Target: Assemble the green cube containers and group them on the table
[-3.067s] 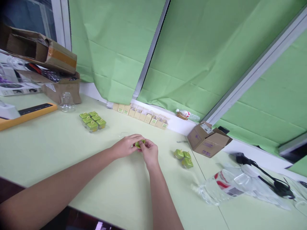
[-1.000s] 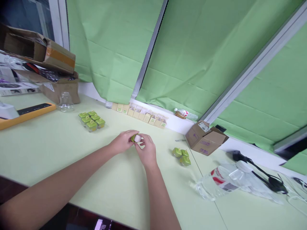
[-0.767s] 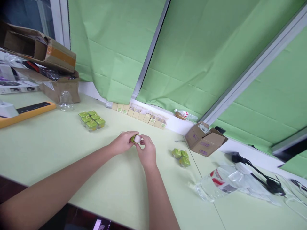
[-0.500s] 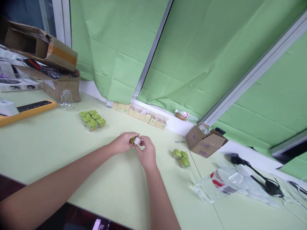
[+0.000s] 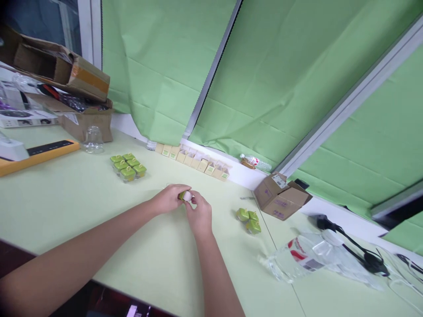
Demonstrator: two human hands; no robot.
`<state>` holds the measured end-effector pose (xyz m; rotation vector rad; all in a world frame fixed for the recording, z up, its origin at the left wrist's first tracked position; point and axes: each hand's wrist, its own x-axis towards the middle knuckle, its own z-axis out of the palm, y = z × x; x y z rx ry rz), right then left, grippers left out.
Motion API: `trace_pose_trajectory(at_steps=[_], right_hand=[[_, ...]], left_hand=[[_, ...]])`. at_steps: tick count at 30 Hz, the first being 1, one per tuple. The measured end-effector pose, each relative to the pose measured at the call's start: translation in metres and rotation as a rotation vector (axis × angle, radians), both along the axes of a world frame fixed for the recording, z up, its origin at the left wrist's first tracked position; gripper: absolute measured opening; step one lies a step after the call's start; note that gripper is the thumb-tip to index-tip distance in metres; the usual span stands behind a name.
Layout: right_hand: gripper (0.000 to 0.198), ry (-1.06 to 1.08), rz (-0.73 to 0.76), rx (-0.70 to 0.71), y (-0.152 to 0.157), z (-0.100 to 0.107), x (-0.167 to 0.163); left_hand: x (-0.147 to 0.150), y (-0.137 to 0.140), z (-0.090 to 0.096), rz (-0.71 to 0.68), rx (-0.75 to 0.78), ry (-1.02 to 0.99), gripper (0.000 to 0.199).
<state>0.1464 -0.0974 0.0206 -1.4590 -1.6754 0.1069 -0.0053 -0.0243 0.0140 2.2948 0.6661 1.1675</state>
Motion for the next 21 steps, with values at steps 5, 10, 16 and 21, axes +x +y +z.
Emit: trace_pose_trajectory(at_steps=[5, 10, 16, 21], right_hand=[[0.037, 0.108, -0.033, -0.012, -0.001, -0.002, -0.005], [0.047, 0.667, 0.141, -0.106, 0.006, 0.002, -0.002], [0.047, 0.925, 0.237, -0.216, 0.01, 0.005, 0.003], [0.044, 0.974, 0.154, -0.188, 0.011, 0.004, 0.005]], left_hand=[[0.002, 0.0, 0.001, 0.014, -0.024, -0.057, 0.05], [0.005, -0.002, 0.003, 0.019, -0.166, -0.151, 0.039], [0.005, -0.004, 0.009, 0.071, -0.009, -0.153, 0.042], [0.004, -0.006, 0.008, 0.085, 0.017, -0.148, 0.04]])
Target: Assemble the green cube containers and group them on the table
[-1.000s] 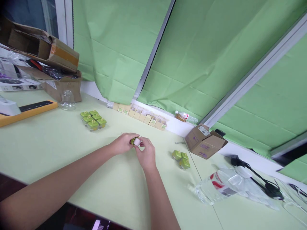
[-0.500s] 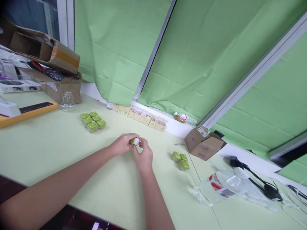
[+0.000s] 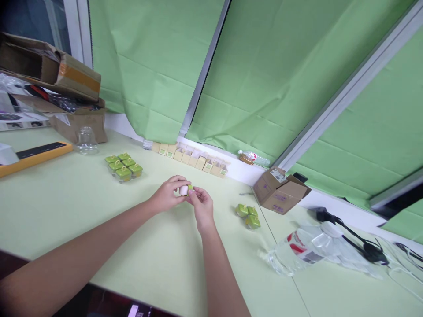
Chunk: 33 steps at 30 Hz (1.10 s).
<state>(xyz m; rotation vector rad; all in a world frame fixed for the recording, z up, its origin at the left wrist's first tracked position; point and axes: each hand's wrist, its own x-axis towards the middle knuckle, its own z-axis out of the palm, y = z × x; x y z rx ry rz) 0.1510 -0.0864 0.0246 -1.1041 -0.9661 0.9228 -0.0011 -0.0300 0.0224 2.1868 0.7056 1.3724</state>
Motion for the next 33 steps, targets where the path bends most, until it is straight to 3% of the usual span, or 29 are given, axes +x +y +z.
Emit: trace_pose_trajectory(at_steps=[7, 12, 16, 18, 21, 26, 33], right_hand=[[0.039, 0.149, 0.233, -0.12, -0.004, 0.003, 0.0], [0.039, 0.074, 0.046, -0.089, 0.001, -0.002, 0.004], [0.038, -0.062, -0.14, -0.064, 0.008, -0.011, 0.01], [0.038, -0.147, -0.206, -0.057, 0.011, -0.015, 0.013], [0.037, -0.267, -0.273, -0.027, 0.013, -0.02, 0.015], [0.035, -0.423, -0.276, 0.035, 0.013, -0.02, 0.012], [0.028, -0.56, -0.176, 0.165, 0.003, -0.01, -0.001]], left_hand=[[0.005, -0.007, 0.001, -0.019, -0.07, -0.062, 0.044], [-0.004, 0.003, 0.001, 0.003, -0.04, 0.005, 0.052], [-0.027, 0.032, -0.007, 0.322, -0.186, 0.001, 0.045], [-0.038, 0.045, -0.014, 0.352, -0.291, 0.161, 0.055], [-0.048, 0.052, -0.023, 0.248, -0.379, 0.325, 0.069], [-0.044, 0.04, -0.024, -0.024, -0.388, 0.291, 0.066], [-0.013, 0.009, -0.02, -0.274, -0.374, 0.243, 0.059]])
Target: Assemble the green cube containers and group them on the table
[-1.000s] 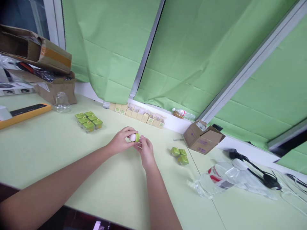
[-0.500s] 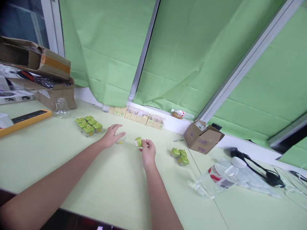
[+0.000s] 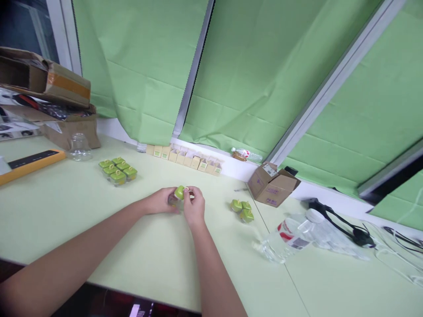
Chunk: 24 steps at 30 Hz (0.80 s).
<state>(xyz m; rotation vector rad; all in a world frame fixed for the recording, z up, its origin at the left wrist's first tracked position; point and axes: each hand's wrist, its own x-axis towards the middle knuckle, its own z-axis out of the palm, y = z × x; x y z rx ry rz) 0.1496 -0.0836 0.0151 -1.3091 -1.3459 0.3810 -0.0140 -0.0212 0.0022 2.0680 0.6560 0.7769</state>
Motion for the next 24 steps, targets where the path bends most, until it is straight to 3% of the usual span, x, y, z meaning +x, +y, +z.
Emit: trace_pose_trajectory(at_steps=[13, 24], right_hand=[[0.016, -0.413, 0.073, 0.017, -0.009, 0.006, 0.003], [0.018, -0.428, 0.096, -0.033, -0.006, 0.0, 0.004]], left_hand=[[0.01, -0.011, 0.005, -0.011, 0.035, -0.082, 0.059], [0.008, -0.012, 0.006, -0.038, 0.042, -0.08, 0.063]])
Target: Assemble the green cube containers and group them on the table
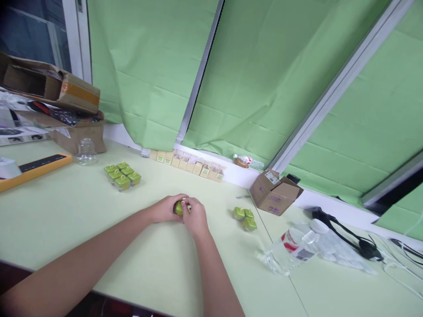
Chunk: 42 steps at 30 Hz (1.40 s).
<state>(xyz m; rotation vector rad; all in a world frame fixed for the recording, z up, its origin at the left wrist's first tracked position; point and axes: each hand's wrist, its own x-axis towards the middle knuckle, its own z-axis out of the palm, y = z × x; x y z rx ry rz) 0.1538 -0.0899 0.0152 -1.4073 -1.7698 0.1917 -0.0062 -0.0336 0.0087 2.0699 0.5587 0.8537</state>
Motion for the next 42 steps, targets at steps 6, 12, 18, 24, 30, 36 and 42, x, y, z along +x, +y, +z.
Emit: trace_pose_trajectory(at_steps=[6, 12, 18, 24, 30, 36, 42], right_hand=[[0.022, -0.031, -0.035, -0.102, 0.006, -0.001, 0.007], [0.026, -0.27, -0.702, -0.229, -0.004, 0.013, 0.077], [0.04, -0.296, -1.018, 0.047, -0.015, 0.015, 0.097], [0.033, -0.242, -0.643, 0.173, -0.003, 0.009, 0.054], [0.029, -0.061, -0.345, 0.076, 0.003, -0.003, 0.038], [0.027, 0.317, 0.055, -0.221, 0.009, -0.008, 0.023], [0.02, 0.454, 0.179, -0.254, 0.011, -0.009, 0.018]], left_hand=[[0.0, 0.006, -0.008, 0.057, 0.029, 0.006, 0.082], [-0.03, 0.036, 0.009, 0.614, 0.36, -0.095, 0.036], [-0.066, 0.055, 0.019, 1.106, 0.471, 0.228, 0.029], [-0.076, 0.069, 0.01, 1.003, 0.311, 0.385, 0.029], [-0.047, 0.054, 0.011, 0.667, 0.295, 0.209, 0.03], [0.003, 0.005, 0.01, 0.075, 0.26, -0.052, 0.025], [0.01, -0.003, 0.003, 0.134, 0.263, -0.13, 0.043]])
